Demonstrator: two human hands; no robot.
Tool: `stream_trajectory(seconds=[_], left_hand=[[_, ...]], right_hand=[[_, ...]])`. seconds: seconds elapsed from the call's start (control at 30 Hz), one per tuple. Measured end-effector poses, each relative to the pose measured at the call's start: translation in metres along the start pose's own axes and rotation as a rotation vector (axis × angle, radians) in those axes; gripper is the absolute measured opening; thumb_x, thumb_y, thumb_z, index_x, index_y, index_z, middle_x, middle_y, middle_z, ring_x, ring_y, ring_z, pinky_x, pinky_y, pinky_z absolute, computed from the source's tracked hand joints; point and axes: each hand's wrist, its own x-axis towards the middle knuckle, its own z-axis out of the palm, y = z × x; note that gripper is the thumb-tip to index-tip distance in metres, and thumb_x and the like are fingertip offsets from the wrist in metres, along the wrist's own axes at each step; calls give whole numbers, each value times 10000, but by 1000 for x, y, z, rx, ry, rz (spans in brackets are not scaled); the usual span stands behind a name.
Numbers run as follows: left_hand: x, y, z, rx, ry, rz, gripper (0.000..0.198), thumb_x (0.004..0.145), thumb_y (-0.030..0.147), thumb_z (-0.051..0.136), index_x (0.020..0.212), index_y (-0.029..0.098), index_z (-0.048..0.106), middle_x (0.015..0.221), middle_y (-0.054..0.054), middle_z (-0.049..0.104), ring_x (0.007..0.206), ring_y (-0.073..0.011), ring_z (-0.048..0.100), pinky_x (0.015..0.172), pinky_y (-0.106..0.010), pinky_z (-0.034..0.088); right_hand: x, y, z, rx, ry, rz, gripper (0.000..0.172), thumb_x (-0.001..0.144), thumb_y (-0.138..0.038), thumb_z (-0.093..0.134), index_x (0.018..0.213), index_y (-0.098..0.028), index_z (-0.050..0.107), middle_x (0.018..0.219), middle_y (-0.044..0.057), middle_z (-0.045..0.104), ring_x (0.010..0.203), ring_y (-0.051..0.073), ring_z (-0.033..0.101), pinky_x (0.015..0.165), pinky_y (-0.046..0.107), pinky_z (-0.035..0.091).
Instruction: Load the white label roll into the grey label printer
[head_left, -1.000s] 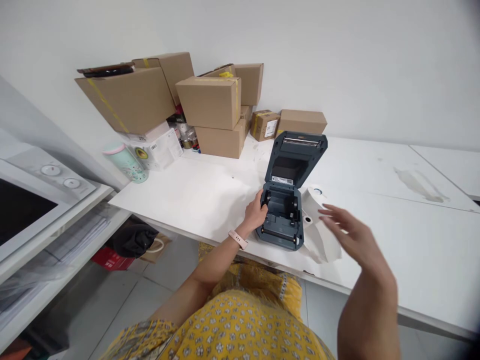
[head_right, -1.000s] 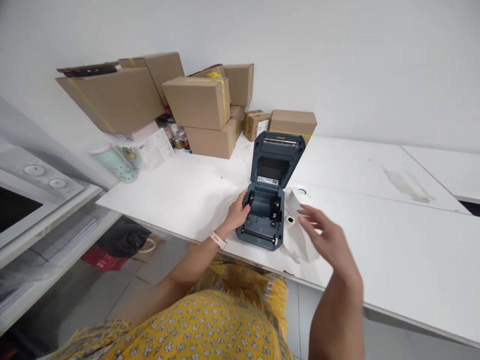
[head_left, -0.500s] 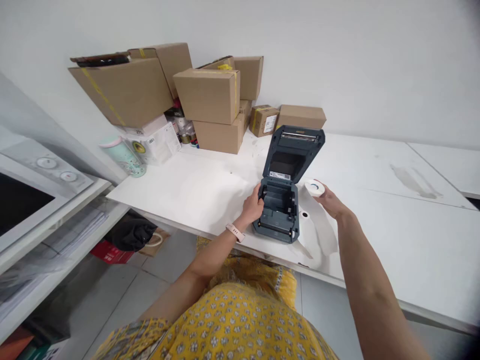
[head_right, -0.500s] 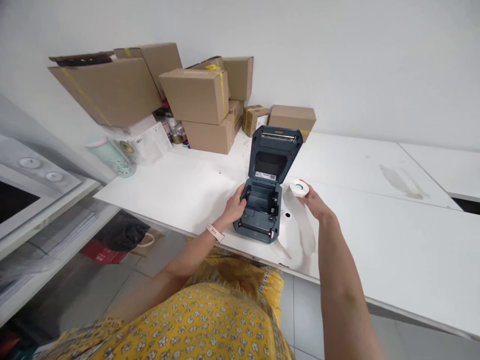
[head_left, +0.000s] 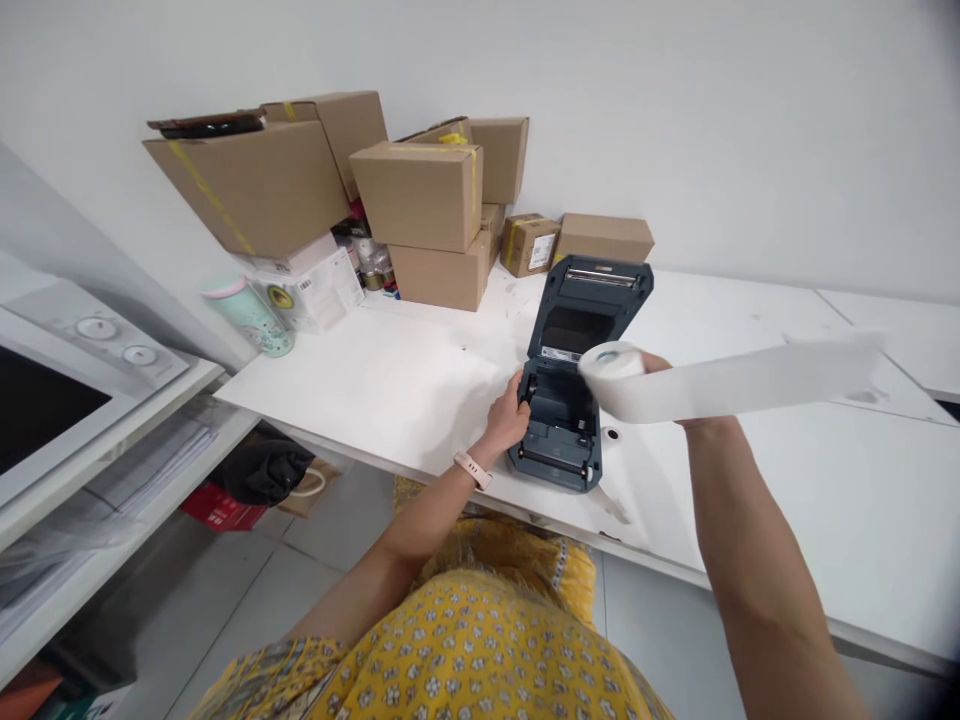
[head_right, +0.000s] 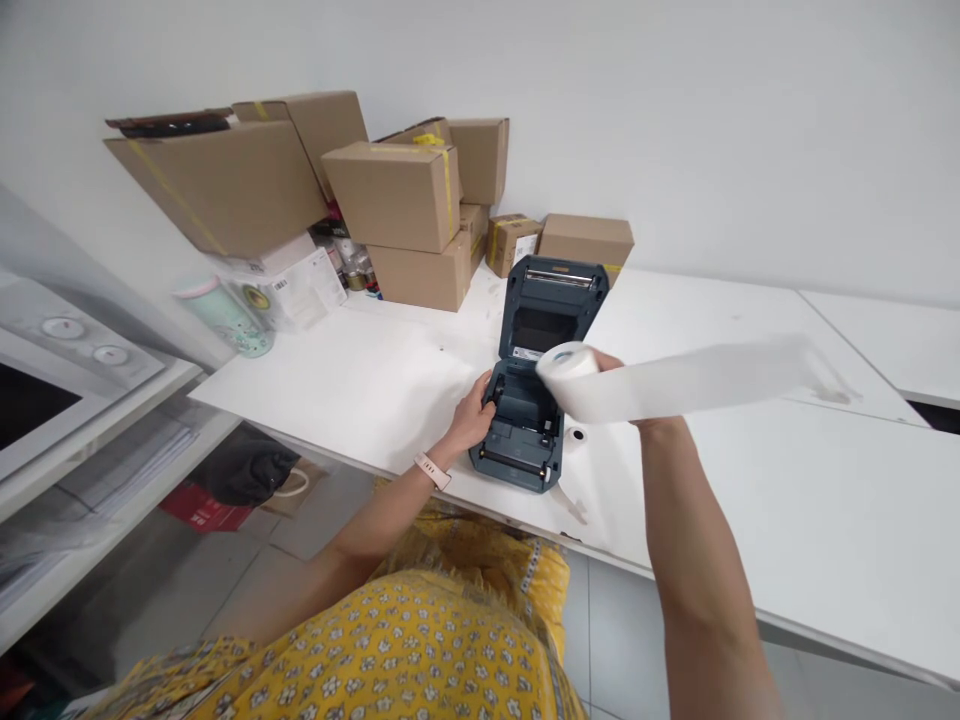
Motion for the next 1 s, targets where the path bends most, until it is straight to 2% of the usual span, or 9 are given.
stream_trajectory(seconds=[0.1, 0.2, 0.3, 0.5, 0.77, 0.9, 1.0], left_hand=[[0, 0, -1, -12, -12, -12, 730, 913, 157, 431, 1618, 199, 248, 1552, -112, 533, 1413, -309, 530, 1172, -493, 413], [-1, 3, -3, 18, -14, -30, 743, 905, 156, 427, 1622, 180, 235, 1542, -126, 542, 1404, -334, 536, 1163, -512, 413], [-2, 6, -4, 30, -25, -48, 743, 904, 163, 431, 1623, 181, 242, 1560, -126, 521, 1428, -339, 511, 1178, -509, 397], [-4, 6, -4, -26, 0, -25, 744, 908, 148, 437, 1625, 183, 243, 1580, -120, 498, 1462, -303, 476, 1215, -462, 370], [-4, 9, -5, 8, -21, -40, 742, 917, 128, 406, 1632, 176, 215, 1568, -133, 510, 1430, -294, 516, 1200, -459, 389], [-4, 8, -5, 5, -15, -21, 740, 909, 120, 411, 1625, 162, 230, 1577, -141, 498, 1427, -289, 520, 1194, -453, 396], [-4, 6, -4, -33, 5, 6, 722, 908, 116, 409, 1612, 195, 270, 1577, -105, 507, 1452, -255, 494, 1208, -417, 385]], right_hand=[[17, -27, 28, -254, -217, -39, 693, 632, -567, 810, 1206, -194, 697, 1147, 115, 761, 1054, 355, 698, 900, 455, 580], [30, -43, 51, -395, -298, -49, 703, 603, -509, 854, 1223, -222, 690, 1202, 93, 740, 1082, 333, 686, 941, 427, 554], [34, -48, 55, -480, -335, -28, 735, 629, -533, 828, 1278, -236, 652, 1261, 87, 713, 1127, 319, 671, 962, 420, 544], [27, -38, 52, -628, -403, 11, 727, 699, -573, 771, 1332, -259, 597, 1380, 76, 660, 1215, 306, 643, 981, 395, 535], [42, -15, 75, -832, -461, 59, 778, 752, -660, 702, 1381, -217, 585, 1408, 142, 650, 1246, 365, 639, 997, 437, 517], [44, -4, 84, -894, -413, 39, 780, 801, -657, 659, 1421, -193, 563, 1398, 186, 652, 1256, 398, 632, 1023, 491, 494], [31, -3, 91, -911, -329, -33, 736, 883, -583, 610, 1492, -187, 489, 1466, 189, 601, 1333, 384, 584, 1101, 516, 441]])
